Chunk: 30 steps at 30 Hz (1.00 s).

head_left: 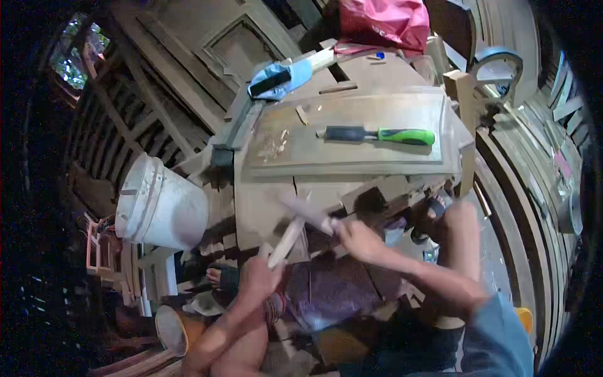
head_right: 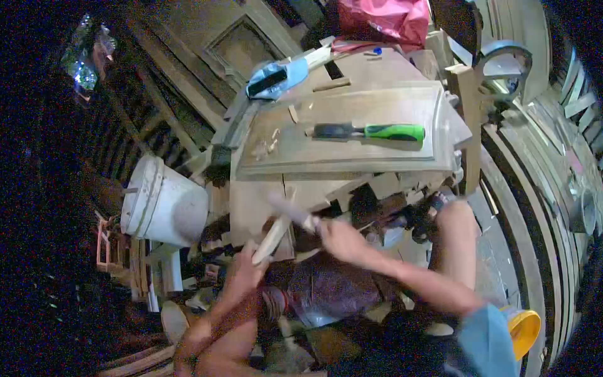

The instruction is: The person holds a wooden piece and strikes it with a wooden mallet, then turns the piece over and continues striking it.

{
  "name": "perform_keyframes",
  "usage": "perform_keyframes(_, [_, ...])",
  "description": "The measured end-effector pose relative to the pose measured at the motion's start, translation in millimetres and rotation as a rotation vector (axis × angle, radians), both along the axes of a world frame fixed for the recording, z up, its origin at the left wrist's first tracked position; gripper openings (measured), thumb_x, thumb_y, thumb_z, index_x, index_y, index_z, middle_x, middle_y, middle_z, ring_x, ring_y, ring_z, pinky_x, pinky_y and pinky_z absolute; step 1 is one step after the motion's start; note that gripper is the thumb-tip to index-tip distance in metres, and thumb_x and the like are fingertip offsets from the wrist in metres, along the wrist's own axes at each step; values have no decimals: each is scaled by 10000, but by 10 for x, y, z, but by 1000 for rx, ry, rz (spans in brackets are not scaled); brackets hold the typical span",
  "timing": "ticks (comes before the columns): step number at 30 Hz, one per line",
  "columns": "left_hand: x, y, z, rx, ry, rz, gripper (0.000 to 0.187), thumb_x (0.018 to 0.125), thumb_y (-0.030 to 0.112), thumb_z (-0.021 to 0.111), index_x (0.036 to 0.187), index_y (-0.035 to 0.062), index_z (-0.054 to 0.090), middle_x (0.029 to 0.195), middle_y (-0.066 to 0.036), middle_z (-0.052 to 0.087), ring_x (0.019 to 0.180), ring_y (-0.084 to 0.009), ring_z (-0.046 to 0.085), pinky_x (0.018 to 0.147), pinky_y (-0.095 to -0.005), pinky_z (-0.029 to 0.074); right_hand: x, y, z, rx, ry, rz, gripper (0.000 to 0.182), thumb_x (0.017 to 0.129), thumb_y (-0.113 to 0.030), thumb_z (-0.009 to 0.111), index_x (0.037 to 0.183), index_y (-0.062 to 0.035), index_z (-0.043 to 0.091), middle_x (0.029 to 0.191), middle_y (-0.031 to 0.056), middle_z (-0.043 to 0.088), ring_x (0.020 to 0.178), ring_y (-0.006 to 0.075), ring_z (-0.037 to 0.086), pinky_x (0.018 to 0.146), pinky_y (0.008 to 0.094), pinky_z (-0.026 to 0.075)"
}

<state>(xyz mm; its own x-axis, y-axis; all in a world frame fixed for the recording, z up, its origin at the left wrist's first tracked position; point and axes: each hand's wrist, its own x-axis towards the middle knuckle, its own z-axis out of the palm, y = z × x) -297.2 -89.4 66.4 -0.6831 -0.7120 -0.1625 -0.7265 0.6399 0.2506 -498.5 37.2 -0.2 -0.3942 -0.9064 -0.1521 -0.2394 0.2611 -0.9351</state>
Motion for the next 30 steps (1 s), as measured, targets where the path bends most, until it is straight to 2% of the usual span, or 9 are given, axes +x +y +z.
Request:
perform_keyframes(2, [-52, 27, 60, -14, -5, -1, 360, 763, 299, 646, 949, 33, 489, 745, -248, 604, 758, -426, 587, 659, -510, 451, -22, -12, -37, -202, -25, -104, 425, 941, -306, 322, 817, 56, 507, 612, 192, 498, 554, 262, 475, 589, 431, 392])
perform_keyframes(5, [-62, 10, 54, 1, -16, 43, 329, 776, 281, 632, 927, 27, 488, 754, -260, 598, 770, -437, 579, 659, -508, 450, 250, 77, -302, -234, 126, 171, 424, 932, -317, 343, 877, 60, 529, 720, 235, 568, 684, 324, 583, 628, 405, 440])
perform_keyframes(7, [6, -22, -35, 49, -2, 61, 324, 784, 269, 620, 942, 16, 494, 769, -270, 596, 779, -444, 575, 665, -504, 450, 68, 10, -255, 42, 95, 178, 498, 933, -374, 344, 921, 82, 543, 699, 242, 572, 716, 335, 596, 679, 408, 448])
perform_keyframes(9, [-21, -33, -13, 74, 35, 29, 357, 782, 285, 625, 972, 14, 494, 789, -265, 603, 791, -439, 580, 680, -495, 456, -48, -65, -41, -2, -132, -90, 502, 934, -372, 325, 896, 80, 542, 679, 225, 562, 674, 291, 577, 661, 420, 441])
perform_keyframes(13, [-32, -34, 22, 136, 40, 41, 368, 782, 297, 632, 956, 4, 494, 807, -269, 603, 812, -436, 578, 690, -479, 456, 228, 47, -529, -190, 108, 186, 507, 944, -399, 327, 944, 62, 539, 720, 213, 588, 712, 303, 591, 673, 417, 444])
perform_keyframes(17, [-32, -9, 28, 169, 28, 87, 432, 757, 337, 667, 978, -6, 522, 864, -243, 602, 812, -383, 600, 702, -408, 458, -73, -12, 170, 208, -180, -26, 557, 943, -456, 286, 921, 41, 537, 709, 199, 577, 701, 278, 573, 676, 420, 432])
perform_keyframes(18, [-24, -38, 6, 207, 29, 85, 464, 778, 393, 611, 979, -20, 538, 854, -266, 607, 851, -433, 579, 730, -462, 457, -23, 2, 20, 23, -35, -26, 599, 940, -488, 257, 879, 40, 534, 674, 189, 558, 667, 280, 553, 664, 422, 427])
perform_keyframes(27, [14, -86, -14, 200, -37, 36, 496, 739, 416, 648, 981, 6, 507, 858, -261, 603, 858, -435, 569, 736, -471, 451, 10, 80, 64, -119, -131, 52, 573, 870, -374, 521, 1136, 86, 306, 941, 341, 532, 928, 455, 539, 829, 444, 419])
perform_keyframes(30, [42, -95, -26, 195, -16, 19, 502, 724, 395, 670, 1000, 13, 497, 863, -254, 605, 862, -432, 571, 734, -465, 451, 53, 91, -60, -275, 107, -37, 557, 813, -173, 593, 1186, 34, 236, 903, 322, 542, 884, 461, 540, 776, 468, 435])
